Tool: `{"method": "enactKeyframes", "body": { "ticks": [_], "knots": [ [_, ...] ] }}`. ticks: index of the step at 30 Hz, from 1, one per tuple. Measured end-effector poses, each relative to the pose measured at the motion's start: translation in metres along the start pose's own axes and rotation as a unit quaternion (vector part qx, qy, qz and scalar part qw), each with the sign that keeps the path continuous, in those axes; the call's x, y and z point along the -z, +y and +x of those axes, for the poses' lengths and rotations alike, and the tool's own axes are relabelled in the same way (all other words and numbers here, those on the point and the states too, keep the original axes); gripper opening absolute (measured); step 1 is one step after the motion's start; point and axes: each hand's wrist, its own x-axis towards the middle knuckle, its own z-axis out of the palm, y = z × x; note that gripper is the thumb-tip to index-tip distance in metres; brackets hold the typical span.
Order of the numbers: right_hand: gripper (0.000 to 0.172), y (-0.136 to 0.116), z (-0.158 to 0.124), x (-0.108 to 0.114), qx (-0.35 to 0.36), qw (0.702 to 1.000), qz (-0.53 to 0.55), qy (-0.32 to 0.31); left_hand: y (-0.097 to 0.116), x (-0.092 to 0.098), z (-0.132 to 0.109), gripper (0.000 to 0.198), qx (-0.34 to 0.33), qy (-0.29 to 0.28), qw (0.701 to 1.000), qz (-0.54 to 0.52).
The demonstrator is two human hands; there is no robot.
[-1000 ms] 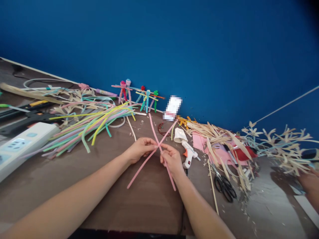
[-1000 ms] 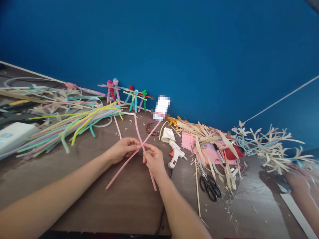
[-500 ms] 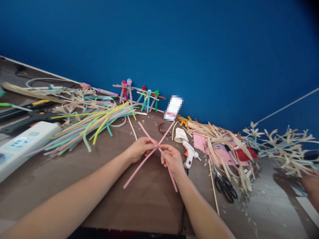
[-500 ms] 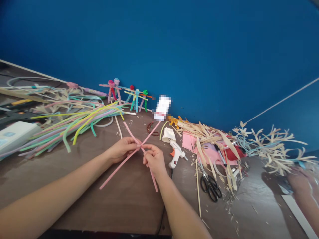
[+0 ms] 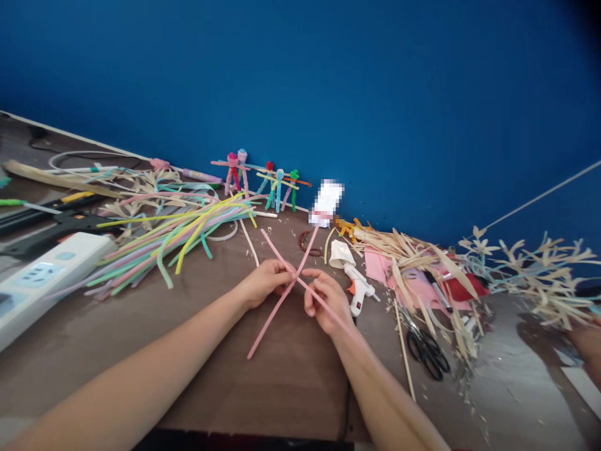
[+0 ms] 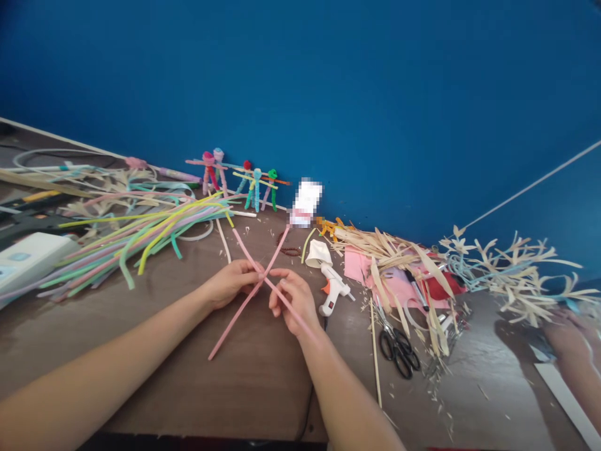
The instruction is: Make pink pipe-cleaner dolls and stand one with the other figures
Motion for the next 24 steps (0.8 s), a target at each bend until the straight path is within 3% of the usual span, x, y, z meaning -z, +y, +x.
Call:
{"method": "enactKeyframes", "body": {
  "ticks": [7,11,15,24],
  "knots": [
    [0.019,0.0014,0.0039,0.0056,-0.047,0.996,0.066,-0.039,-0.0002,0.0009,0.0001,0.018,0.030,-0.019,0.998,-0.055],
    [0.018,0.0017,0.0046,0.0055,-0.038,0.996,0.078,-0.033,-0.0035,0.0008,0.0011,0.018,0.033,-0.024,0.998,-0.047],
    [0.020,0.0031,0.0057,0.0037,-0.037,0.998,0.052,-0.022,-0.0059,-0.0003,0.0014,0.020,0.022,-0.040,0.998,-0.030],
    [0.019,0.0087,0.0086,0.0013,-0.046,0.996,-0.054,0.051,-0.0054,-0.0057,-0.0006,0.026,0.007,-0.017,0.995,0.096]
  ]
}}
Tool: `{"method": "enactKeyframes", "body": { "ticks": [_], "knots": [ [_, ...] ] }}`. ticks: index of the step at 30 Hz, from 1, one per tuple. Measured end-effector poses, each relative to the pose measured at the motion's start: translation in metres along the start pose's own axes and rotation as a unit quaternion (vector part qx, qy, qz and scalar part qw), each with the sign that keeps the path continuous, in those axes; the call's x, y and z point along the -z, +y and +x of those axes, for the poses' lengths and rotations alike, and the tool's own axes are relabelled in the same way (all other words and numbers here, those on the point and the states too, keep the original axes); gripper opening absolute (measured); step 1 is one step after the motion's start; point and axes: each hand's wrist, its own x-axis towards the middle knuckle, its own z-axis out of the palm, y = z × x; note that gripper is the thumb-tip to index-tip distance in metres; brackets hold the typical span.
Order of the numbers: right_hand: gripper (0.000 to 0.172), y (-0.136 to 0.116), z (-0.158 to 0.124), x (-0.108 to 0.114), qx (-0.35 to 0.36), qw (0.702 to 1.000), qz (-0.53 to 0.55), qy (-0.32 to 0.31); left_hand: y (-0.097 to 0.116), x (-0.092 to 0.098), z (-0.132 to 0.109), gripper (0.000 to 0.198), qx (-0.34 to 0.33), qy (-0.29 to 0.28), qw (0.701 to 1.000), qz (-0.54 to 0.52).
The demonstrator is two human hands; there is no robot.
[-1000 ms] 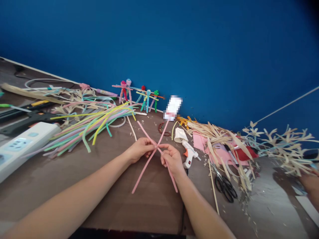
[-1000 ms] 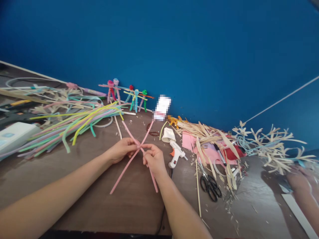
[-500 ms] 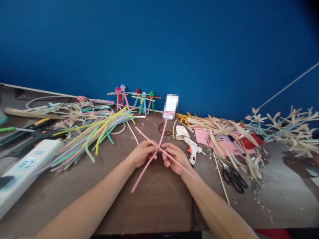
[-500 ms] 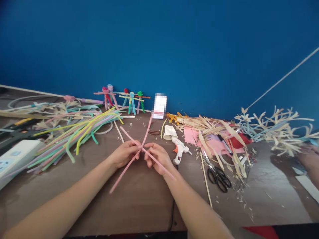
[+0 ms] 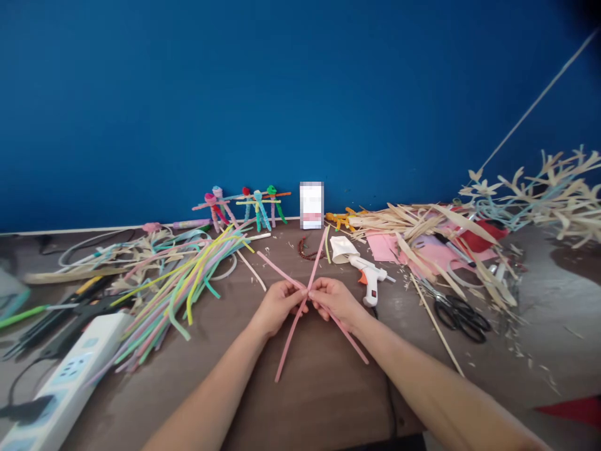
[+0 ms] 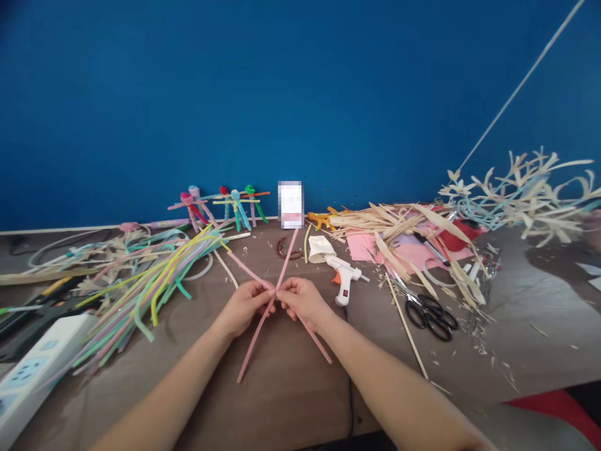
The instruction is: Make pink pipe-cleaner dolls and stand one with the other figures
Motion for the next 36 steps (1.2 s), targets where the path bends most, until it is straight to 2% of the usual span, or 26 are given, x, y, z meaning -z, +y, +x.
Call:
{"method": "enactKeyframes", "body": {
  "ticks": [7,17,24,26,30,36],
  "knots": [
    [0.014,-0.0005,-0.0013,0.0010,0.011,0.999,-0.040,0.017,0.0012,-0.0001,-0.0023,0.021,0.001,-0.016,1.000,0.004],
    [0.012,0.0049,0.0010,-0.0003,0.022,0.997,-0.075,0.025,-0.0014,-0.0021,0.0005,0.018,0.013,0.005,1.000,-0.012],
    [0.007,0.0065,0.0024,0.0029,0.121,0.980,-0.149,0.056,0.0007,-0.0058,-0.0019,0.014,-0.005,0.025,0.999,0.037],
    [0.008,0.0064,0.0024,0.0034,0.129,0.978,-0.153,0.066,0.0018,-0.0067,-0.0026,0.014,-0.008,0.030,0.998,0.050],
    [0.011,0.0047,0.0004,0.0028,0.091,0.985,-0.126,0.069,0.0026,-0.0070,-0.0032,0.015,-0.011,0.041,0.998,0.056],
    [0.013,-0.0012,-0.0015,0.0025,0.029,0.997,-0.055,0.035,-0.0006,-0.0032,-0.0011,0.016,0.047,0.030,0.998,-0.037]
  ]
}}
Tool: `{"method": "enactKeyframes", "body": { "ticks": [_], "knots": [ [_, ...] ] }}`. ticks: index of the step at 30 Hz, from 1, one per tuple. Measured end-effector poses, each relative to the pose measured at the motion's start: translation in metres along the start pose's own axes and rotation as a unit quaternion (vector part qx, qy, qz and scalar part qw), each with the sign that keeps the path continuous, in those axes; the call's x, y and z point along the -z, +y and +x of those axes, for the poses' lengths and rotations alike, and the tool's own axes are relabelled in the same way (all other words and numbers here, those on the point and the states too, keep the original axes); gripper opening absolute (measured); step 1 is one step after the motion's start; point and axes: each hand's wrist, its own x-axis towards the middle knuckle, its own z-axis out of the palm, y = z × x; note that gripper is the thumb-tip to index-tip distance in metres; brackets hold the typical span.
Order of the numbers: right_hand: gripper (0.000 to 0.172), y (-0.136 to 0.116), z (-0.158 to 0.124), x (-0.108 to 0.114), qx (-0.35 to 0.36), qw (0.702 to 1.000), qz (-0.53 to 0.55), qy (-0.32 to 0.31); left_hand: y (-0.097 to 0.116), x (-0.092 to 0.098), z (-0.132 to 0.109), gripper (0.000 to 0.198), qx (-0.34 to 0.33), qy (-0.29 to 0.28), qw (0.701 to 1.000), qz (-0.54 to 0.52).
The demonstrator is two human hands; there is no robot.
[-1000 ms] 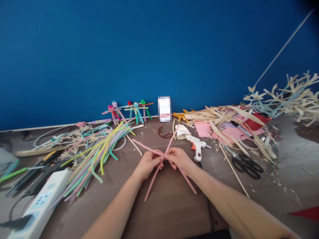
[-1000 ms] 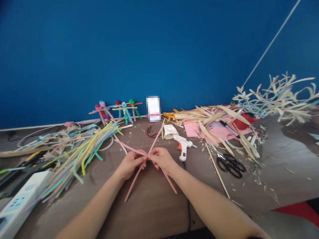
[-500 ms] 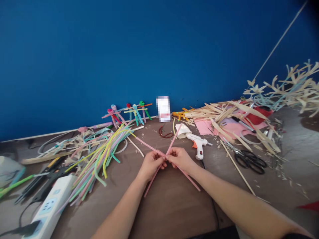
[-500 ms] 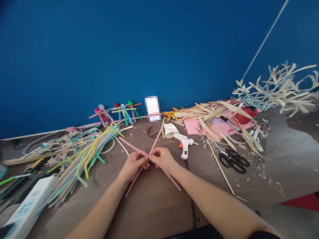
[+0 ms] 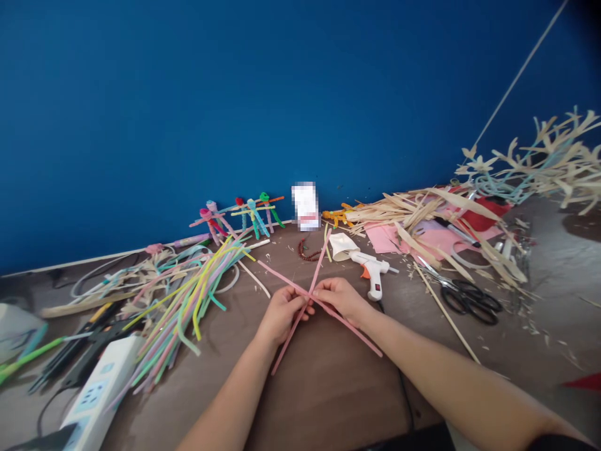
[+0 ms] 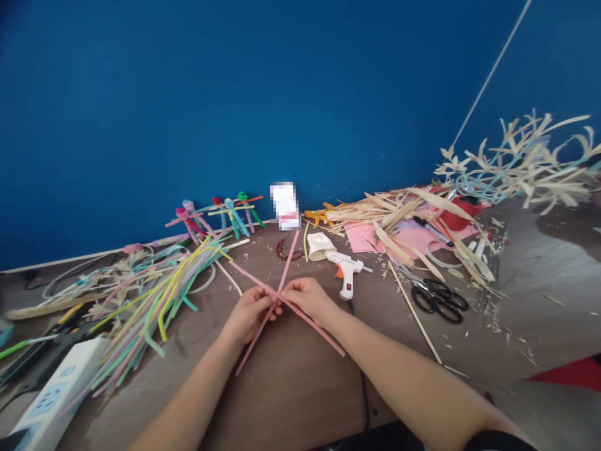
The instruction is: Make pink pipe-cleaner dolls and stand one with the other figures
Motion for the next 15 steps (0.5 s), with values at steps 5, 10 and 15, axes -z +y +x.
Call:
{"method": "enactKeyframes", "body": {
  "ticks": [5,10,15],
  "knots": [
    [0.012,0.0004,0.0011,0.0014,0.000,1.000,0.006,-0.010,-0.0001,0.0008,0.0002,0.016,0.007,-0.007,1.000,-0.016],
    [0.011,0.0012,0.0012,0.0022,-0.036,0.999,0.037,-0.018,0.0014,-0.0001,-0.0010,0.016,0.006,-0.008,1.000,-0.018],
    [0.010,-0.0013,0.0013,0.0021,-0.044,0.995,0.078,-0.041,0.0028,0.0001,-0.0008,0.016,0.007,-0.005,0.999,-0.033]
  ]
}}
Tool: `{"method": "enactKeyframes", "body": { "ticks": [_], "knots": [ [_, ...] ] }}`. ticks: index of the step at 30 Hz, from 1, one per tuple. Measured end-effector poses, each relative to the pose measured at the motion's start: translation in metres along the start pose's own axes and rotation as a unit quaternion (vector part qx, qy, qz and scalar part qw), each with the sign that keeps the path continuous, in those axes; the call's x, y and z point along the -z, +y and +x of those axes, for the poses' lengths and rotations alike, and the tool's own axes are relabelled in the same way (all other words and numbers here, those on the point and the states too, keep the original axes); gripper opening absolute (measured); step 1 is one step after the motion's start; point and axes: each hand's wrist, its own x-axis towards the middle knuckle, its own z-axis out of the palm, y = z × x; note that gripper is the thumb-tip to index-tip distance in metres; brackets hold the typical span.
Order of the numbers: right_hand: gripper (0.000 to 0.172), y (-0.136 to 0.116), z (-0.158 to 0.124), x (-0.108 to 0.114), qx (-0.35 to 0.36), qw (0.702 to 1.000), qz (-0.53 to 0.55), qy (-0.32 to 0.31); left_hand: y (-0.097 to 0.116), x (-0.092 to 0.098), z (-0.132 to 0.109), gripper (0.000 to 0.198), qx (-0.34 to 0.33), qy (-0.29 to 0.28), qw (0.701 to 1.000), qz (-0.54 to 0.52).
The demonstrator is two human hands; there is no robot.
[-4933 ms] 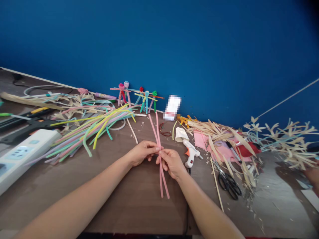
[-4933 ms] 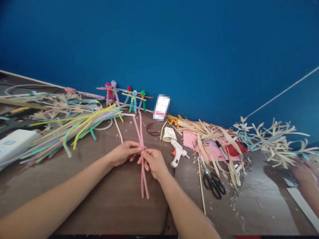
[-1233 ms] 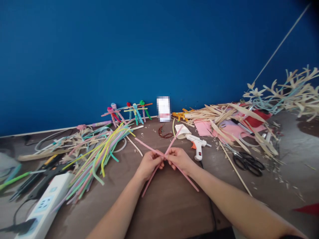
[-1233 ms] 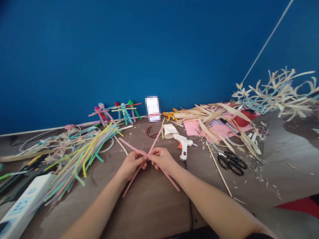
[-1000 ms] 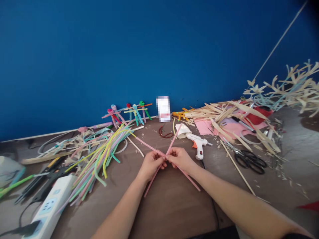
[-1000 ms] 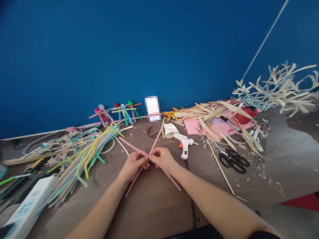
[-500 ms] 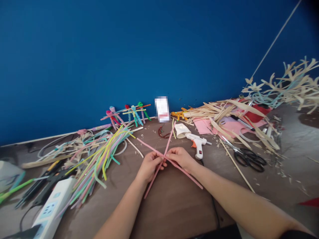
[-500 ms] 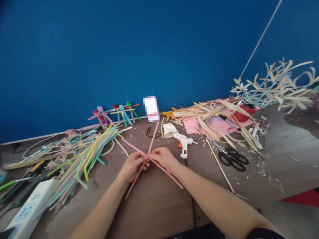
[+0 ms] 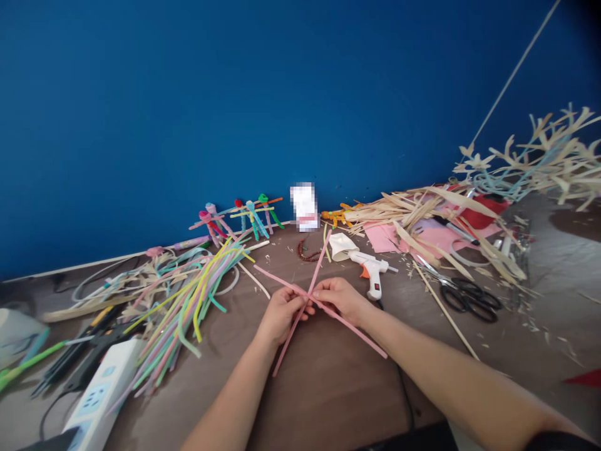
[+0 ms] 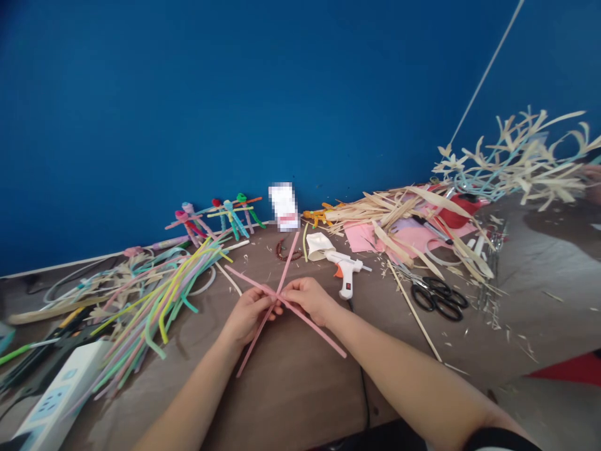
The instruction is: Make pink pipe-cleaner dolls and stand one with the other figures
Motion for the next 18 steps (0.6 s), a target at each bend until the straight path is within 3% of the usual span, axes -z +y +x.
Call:
{"method": "enactKeyframes", "body": {
  "ticks": [3,7,11,18],
  "knots": [
    [0.012,-0.002,-0.001,0.000,-0.001,0.999,0.022,-0.045,0.002,0.002,0.000,0.016,0.012,-0.005,0.999,-0.039],
    [0.014,-0.003,-0.004,-0.001,0.044,0.995,0.012,-0.092,0.002,0.008,0.001,0.013,0.044,-0.066,0.990,-0.112],
    [0.017,-0.001,-0.006,-0.003,0.086,0.992,-0.013,-0.097,0.001,0.011,0.001,0.012,0.054,-0.107,0.983,-0.141],
    [0.019,0.004,-0.003,0.000,0.094,0.990,-0.049,-0.090,0.002,0.009,-0.001,0.015,0.038,-0.105,0.987,-0.112]
  ]
}}
